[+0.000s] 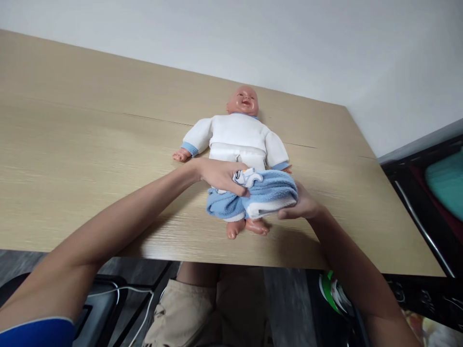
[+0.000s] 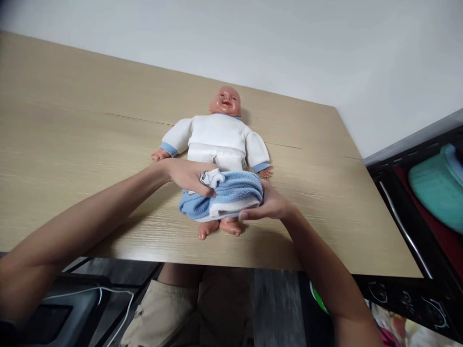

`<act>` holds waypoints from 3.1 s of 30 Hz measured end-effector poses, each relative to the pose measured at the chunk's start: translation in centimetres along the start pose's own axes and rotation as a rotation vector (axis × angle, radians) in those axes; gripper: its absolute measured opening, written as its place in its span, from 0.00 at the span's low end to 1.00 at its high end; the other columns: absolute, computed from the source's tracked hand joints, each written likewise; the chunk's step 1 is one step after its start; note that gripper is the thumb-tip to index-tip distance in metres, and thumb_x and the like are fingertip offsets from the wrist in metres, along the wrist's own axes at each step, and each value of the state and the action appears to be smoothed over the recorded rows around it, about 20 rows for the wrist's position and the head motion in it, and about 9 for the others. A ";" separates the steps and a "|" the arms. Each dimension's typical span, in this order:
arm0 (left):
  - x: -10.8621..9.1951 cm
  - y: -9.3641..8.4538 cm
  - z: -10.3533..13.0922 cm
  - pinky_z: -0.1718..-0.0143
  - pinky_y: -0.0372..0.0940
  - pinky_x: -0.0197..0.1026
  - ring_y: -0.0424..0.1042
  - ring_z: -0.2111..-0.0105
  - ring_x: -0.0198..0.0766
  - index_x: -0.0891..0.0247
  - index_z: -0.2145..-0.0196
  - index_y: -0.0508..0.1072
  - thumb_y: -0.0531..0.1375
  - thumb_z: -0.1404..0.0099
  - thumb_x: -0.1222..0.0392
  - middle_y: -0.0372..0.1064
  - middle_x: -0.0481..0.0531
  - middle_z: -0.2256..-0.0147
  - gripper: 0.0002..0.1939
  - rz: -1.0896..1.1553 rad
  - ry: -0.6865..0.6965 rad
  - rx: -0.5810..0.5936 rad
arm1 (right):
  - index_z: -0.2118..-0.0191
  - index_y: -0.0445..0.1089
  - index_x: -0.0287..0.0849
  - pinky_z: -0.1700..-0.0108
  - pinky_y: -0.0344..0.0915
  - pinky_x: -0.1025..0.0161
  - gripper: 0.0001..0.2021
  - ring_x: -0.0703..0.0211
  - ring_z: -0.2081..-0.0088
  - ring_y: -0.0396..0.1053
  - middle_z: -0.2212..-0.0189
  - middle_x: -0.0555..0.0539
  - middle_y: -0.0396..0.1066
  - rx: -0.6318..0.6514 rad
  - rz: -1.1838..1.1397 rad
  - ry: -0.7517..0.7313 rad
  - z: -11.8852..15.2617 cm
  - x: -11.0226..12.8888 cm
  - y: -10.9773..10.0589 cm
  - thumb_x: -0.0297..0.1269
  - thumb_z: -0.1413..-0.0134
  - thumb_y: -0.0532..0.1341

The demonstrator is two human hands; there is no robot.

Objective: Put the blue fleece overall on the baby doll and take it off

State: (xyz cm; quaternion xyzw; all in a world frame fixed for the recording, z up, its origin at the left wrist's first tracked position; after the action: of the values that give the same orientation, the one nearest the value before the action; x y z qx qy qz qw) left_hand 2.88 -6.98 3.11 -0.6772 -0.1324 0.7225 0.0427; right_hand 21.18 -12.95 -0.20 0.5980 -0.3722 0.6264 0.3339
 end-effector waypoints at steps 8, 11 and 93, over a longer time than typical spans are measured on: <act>1.3 -1.2 0.7 0.61 0.74 0.40 0.78 0.61 0.45 0.60 0.60 0.81 0.77 0.41 0.45 0.81 0.50 0.63 0.20 -0.048 -0.118 -0.090 | 0.48 0.84 0.48 0.39 0.82 0.44 0.30 0.39 0.44 0.81 0.48 0.43 0.85 -0.159 0.024 -0.073 -0.4 -1.5 -0.6 0.66 0.45 0.80; 1.2 -0.5 0.4 0.63 0.74 0.42 0.79 0.63 0.47 0.61 0.59 0.84 0.80 0.44 0.40 0.82 0.51 0.64 0.25 0.082 -0.069 0.012 | 0.50 0.84 0.49 0.34 0.79 0.39 0.31 0.34 0.41 0.80 0.47 0.43 0.85 -0.176 0.016 -0.066 -0.4 -1.3 -0.3 0.68 0.48 0.80; 0.4 0.1 9.8 0.19 0.49 0.84 0.53 0.21 0.77 0.53 0.42 0.82 0.77 0.35 0.27 0.59 0.62 0.19 0.35 -0.700 0.033 -0.531 | 0.45 0.76 0.51 0.28 0.69 0.38 0.11 0.38 0.35 0.75 0.39 0.40 0.76 -0.251 0.618 -0.275 4.8 3.2 2.7 0.46 0.26 0.73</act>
State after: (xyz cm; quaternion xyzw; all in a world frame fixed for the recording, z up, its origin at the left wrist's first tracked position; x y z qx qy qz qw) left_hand -6.81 -8.31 3.13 -0.5906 -0.5345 0.5942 0.1115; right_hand 21.04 -18.59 2.86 0.4906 -0.6507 0.5608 0.1463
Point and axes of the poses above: each hand's wrist, its own z-axis away from the middle knuckle, its own y-axis out of the palm, x = y × z, the point moved 6 cm from there along -z, towards the middle knuckle
